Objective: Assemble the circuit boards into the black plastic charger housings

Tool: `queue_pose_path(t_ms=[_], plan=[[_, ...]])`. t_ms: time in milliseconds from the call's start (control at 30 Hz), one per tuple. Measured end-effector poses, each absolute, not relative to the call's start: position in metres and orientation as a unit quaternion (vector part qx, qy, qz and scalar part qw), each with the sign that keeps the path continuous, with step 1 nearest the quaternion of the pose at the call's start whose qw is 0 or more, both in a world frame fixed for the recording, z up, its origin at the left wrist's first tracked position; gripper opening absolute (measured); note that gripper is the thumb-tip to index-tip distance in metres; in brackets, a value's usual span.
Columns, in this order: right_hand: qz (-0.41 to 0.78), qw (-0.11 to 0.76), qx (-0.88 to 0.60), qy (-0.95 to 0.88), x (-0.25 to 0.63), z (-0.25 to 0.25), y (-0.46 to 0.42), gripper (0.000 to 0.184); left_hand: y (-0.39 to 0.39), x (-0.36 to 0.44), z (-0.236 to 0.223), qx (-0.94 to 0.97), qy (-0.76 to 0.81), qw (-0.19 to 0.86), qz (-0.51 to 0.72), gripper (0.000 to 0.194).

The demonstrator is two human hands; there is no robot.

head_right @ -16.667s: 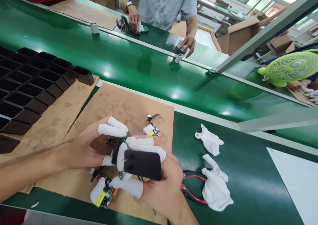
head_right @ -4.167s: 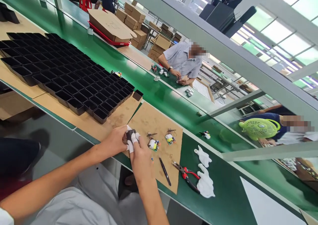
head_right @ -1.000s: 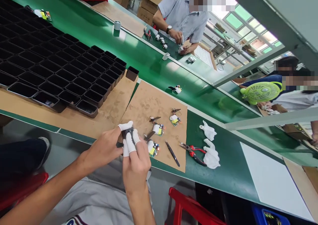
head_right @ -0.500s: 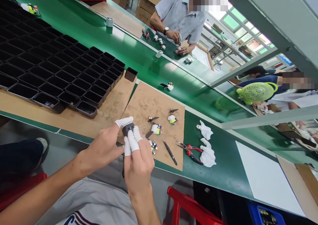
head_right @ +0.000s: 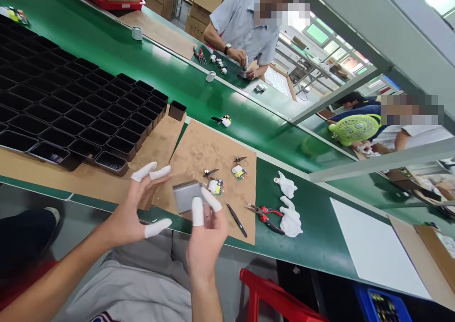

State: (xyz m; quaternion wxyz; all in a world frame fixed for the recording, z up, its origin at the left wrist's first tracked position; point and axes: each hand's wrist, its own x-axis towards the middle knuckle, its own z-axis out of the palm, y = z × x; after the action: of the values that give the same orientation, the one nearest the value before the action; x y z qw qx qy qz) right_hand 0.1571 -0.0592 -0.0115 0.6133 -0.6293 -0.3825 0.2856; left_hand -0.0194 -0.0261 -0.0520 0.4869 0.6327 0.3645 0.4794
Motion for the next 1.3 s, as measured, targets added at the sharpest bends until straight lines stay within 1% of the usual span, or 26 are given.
queue_pose_path(t_ms=[67, 133, 233, 367, 433, 500, 567, 600, 667, 733, 767, 800, 867, 933, 1033, 1133, 1200, 1233, 1300], plan=[[0.367, 0.661, -0.605, -0.249, 0.161, 0.002, -0.060, 0.039, -0.029, -0.024, -0.053, 0.621, 0.349, 0.499, 0.494, 0.108], [0.426, 0.678, -0.569, -0.188, 0.165, 0.012, -0.062, 0.039, -0.032, -0.025, -0.055, 0.622, 0.352, 0.501, 0.489, 0.105], [0.471, 0.678, -0.540, -0.164, 0.168, 0.016, -0.066, 0.033, -0.034, -0.024, -0.059, 0.628, 0.360, 0.498, 0.478, 0.103], [0.513, 0.669, -0.518, -0.143, 0.167, 0.012, -0.069, 0.026, -0.034, -0.024, -0.060, 0.632, 0.379, 0.483, 0.472, 0.096], [0.525, 0.668, -0.510, -0.132, 0.164, 0.013, -0.068, 0.025, -0.034, -0.025, -0.058, 0.641, 0.386, 0.468, 0.470, 0.097], [0.521, 0.669, -0.513, -0.134, 0.160, 0.016, -0.065, 0.029, -0.034, -0.025, -0.057, 0.654, 0.392, 0.452, 0.464, 0.100], [0.486, 0.674, -0.535, -0.152, 0.155, 0.019, -0.064, 0.035, -0.034, -0.026, -0.057, 0.662, 0.400, 0.444, 0.452, 0.102], [0.451, 0.681, -0.552, -0.170, 0.152, 0.020, -0.064, 0.038, -0.034, -0.025, -0.058, 0.663, 0.403, 0.443, 0.450, 0.101], [0.322, 0.699, -0.596, -0.228, 0.148, 0.020, -0.068, 0.035, -0.035, -0.024, -0.061, 0.651, 0.410, 0.444, 0.460, 0.094], [0.153, 0.695, -0.620, -0.330, 0.146, 0.016, -0.075, 0.028, -0.034, -0.021, -0.065, 0.621, 0.416, 0.439, 0.498, 0.081], [0.082, 0.673, -0.619, -0.395, 0.145, 0.012, -0.078, 0.032, -0.034, -0.019, -0.067, 0.602, 0.420, 0.431, 0.524, 0.073], [0.035, 0.638, -0.613, -0.466, 0.145, 0.006, -0.080, 0.041, -0.034, -0.017, -0.068, 0.584, 0.423, 0.421, 0.550, 0.067], [0.003, 0.544, -0.589, -0.597, 0.146, -0.008, -0.080, 0.054, -0.033, -0.014, -0.068, 0.556, 0.429, 0.400, 0.589, 0.061], [-0.009, 0.463, -0.573, -0.676, 0.147, -0.023, -0.075, 0.053, -0.032, -0.011, -0.067, 0.544, 0.436, 0.383, 0.606, 0.061], [-0.026, 0.411, -0.572, -0.710, 0.149, -0.038, -0.068, 0.039, -0.032, -0.010, -0.065, 0.544, 0.443, 0.378, 0.605, 0.061], [0.024, 0.422, -0.591, -0.687, 0.149, -0.039, -0.064, 0.029, -0.032, -0.012, -0.064, 0.550, 0.442, 0.381, 0.598, 0.059], [0.108, 0.476, -0.620, -0.614, 0.150, -0.033, -0.063, 0.019, -0.032, -0.013, -0.064, 0.551, 0.442, 0.383, 0.596, 0.058], [0.170, 0.516, -0.634, -0.551, 0.151, -0.028, -0.061, 0.018, -0.033, -0.013, -0.064, 0.549, 0.442, 0.387, 0.595, 0.058], [0.314, 0.593, -0.635, -0.383, 0.158, -0.014, -0.057, 0.031, -0.034, -0.013, -0.064, 0.544, 0.442, 0.399, 0.591, 0.057]])
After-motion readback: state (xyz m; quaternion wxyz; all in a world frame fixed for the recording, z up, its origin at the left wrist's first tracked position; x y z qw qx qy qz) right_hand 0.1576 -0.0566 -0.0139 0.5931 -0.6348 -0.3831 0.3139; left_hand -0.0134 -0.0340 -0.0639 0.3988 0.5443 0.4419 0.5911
